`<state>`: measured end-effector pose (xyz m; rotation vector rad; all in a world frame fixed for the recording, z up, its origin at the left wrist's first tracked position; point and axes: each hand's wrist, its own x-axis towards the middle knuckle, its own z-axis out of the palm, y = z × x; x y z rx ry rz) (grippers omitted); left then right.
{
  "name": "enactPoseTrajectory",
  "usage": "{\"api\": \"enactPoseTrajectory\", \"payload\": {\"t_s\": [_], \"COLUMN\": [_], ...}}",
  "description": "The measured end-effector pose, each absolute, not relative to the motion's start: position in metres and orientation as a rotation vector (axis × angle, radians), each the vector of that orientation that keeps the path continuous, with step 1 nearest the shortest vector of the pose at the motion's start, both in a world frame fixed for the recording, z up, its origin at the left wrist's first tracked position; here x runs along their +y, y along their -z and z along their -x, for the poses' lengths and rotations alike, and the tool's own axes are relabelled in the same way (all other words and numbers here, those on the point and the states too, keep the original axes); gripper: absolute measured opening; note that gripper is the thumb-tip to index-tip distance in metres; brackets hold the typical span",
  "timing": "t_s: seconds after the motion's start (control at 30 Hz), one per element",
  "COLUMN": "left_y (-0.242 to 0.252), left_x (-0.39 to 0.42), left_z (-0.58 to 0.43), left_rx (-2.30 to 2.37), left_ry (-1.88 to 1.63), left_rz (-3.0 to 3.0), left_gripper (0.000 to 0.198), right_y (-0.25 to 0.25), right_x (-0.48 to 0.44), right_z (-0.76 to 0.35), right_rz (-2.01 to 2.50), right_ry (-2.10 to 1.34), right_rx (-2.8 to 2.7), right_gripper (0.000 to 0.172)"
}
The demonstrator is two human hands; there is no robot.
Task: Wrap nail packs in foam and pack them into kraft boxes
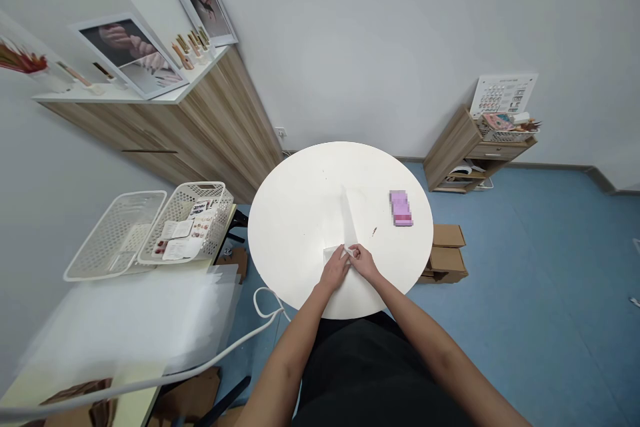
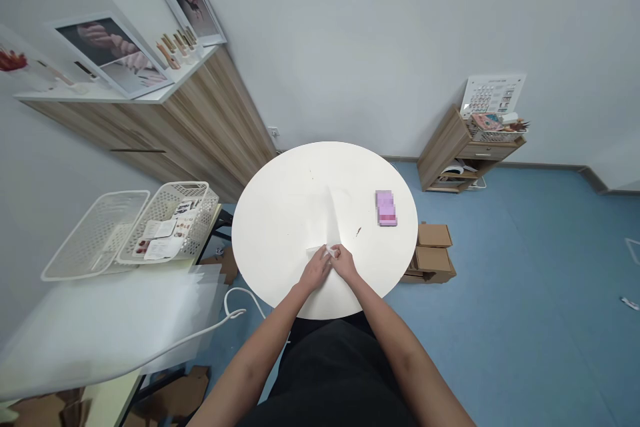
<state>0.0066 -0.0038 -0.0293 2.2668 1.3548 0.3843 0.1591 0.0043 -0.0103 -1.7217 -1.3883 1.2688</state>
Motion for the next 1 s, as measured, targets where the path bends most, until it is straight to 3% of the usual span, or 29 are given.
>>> {"api": "enactPoseTrajectory", "payload": {"t_s": [0.27,0.53,0.8,1.0], "left_y": [0.024,0.023,0.028,0.034], "left_x": [-0.006,-0.021,-0.037,-0.041], "left_z": [-0.010,-0.001,0.012,0.015], "left_rx": [1.524,1.307,1.289,1.209], "left_ry": [-0.633,-0.512,-0.332,-0.334], "left_rz": [-2.135,-2.585,-2.692,-2.645], "left_gripper": [0.056,0.050,0.057,0.063], "right_y": [0.016,0.020,0.007,0.012], "right_x": [-0.003,0.000,-0.022,-0.013], "right_z": [-0.159,-0.167,-0.169,-0.187], "right_rz": [1.665,1.546,1.596,1.680], "right_ry": [-1.337,-1.464,-1.019,-0.575], "right_rx": [-1.466,-1.357,-1.637,-2.015], "right_gripper": [0.044,0.054,0.033,0.042]}}
